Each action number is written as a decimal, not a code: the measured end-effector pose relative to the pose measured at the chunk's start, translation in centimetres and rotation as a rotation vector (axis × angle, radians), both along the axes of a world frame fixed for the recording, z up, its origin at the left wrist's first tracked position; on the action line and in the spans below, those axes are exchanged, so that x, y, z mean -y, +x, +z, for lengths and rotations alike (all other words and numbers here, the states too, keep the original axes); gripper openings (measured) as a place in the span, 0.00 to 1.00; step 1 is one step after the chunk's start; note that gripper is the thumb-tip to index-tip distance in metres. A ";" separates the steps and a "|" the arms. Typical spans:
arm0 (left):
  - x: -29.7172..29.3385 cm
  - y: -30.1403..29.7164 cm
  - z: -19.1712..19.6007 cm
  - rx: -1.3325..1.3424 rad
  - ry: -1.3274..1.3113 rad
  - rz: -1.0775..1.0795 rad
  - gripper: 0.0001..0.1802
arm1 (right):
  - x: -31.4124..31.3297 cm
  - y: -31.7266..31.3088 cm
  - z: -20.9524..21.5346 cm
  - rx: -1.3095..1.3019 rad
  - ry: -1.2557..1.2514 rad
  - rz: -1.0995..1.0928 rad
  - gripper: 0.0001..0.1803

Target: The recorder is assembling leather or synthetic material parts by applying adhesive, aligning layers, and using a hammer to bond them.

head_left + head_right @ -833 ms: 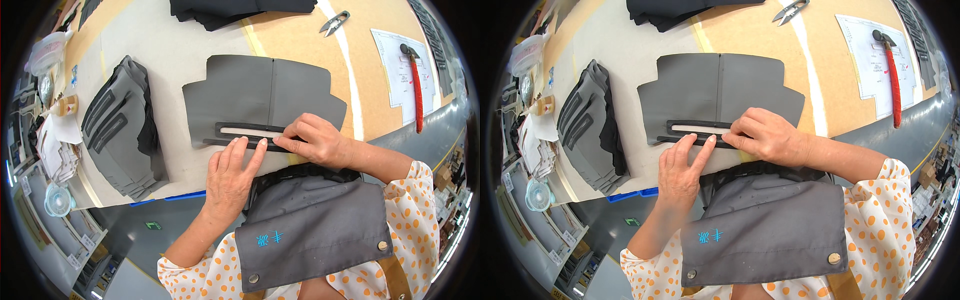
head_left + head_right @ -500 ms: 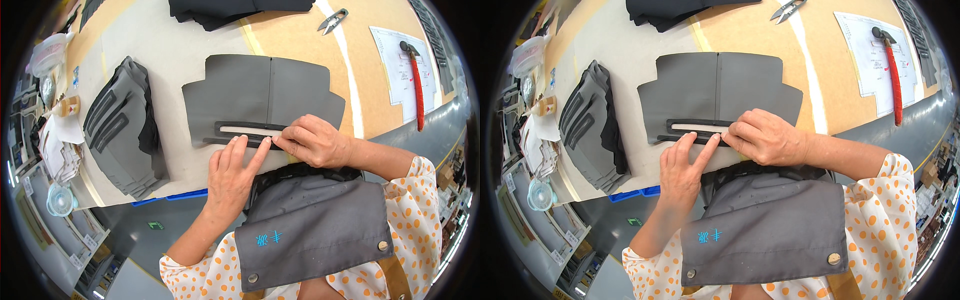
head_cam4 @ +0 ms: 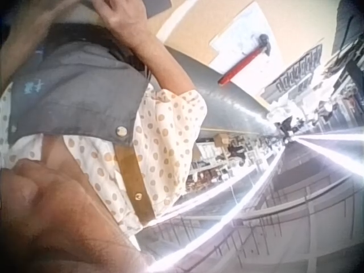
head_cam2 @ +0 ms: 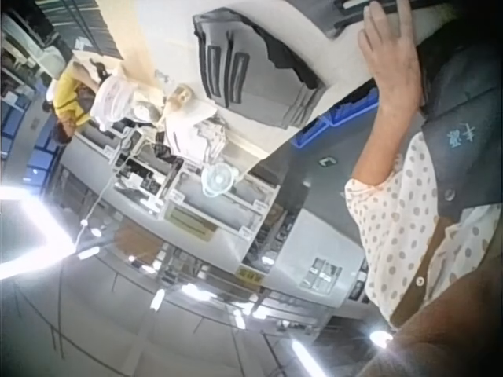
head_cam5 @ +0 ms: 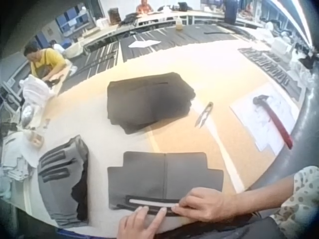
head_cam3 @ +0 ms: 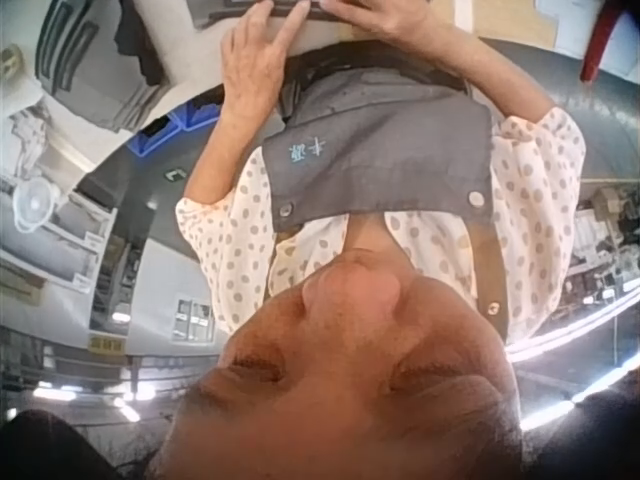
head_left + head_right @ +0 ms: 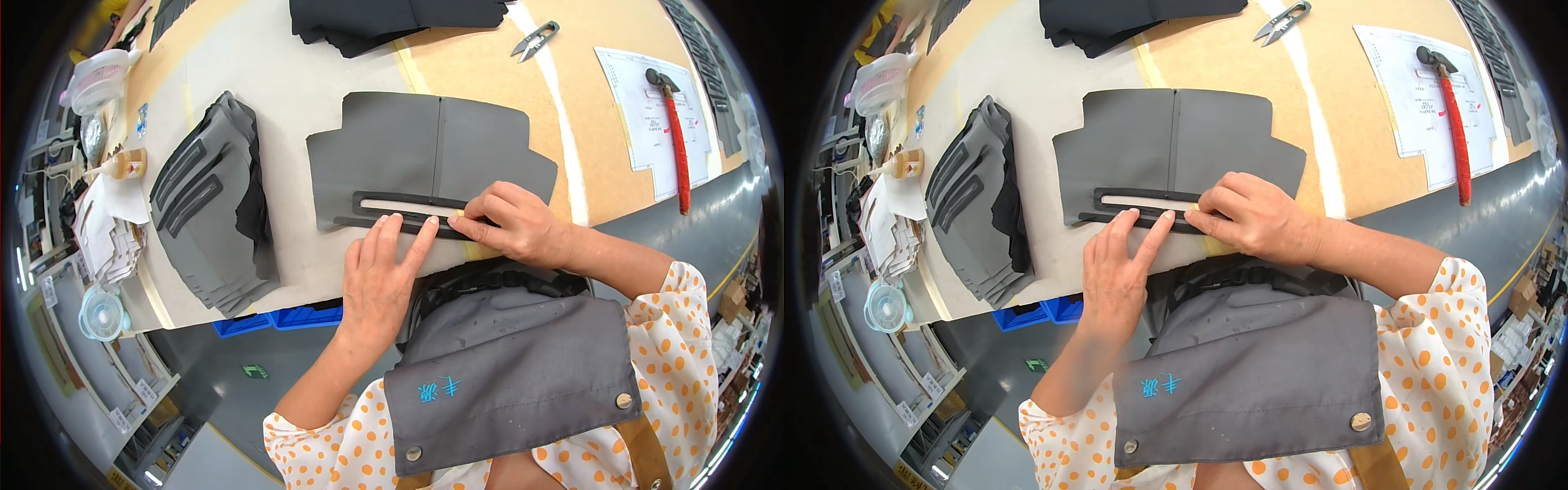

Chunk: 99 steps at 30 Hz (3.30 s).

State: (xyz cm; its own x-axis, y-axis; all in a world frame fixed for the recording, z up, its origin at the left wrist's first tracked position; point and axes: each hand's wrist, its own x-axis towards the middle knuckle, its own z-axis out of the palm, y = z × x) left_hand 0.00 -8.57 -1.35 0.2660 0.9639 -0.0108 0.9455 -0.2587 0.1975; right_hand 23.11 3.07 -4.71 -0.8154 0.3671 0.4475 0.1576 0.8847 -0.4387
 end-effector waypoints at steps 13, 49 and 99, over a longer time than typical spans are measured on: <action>0.8 1.9 0.1 -0.182 0.109 -0.039 0.37 | 0.0 0.7 0.2 0.045 0.106 0.051 0.22; 1.6 5.9 -0.9 -0.097 0.136 0.050 0.31 | -0.4 2.9 0.0 0.007 -0.038 0.089 0.23; 1.7 8.3 -1.1 -0.115 0.173 0.010 0.26 | -1.4 6.1 0.4 0.094 0.044 0.188 0.25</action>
State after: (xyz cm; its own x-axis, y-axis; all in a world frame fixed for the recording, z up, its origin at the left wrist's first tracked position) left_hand 8.27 -10.28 -2.43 0.2630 0.9565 0.1259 0.9620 -0.2700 0.0417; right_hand 29.23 4.43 -4.32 -0.9065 0.1866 0.3788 0.0263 0.9203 -0.3903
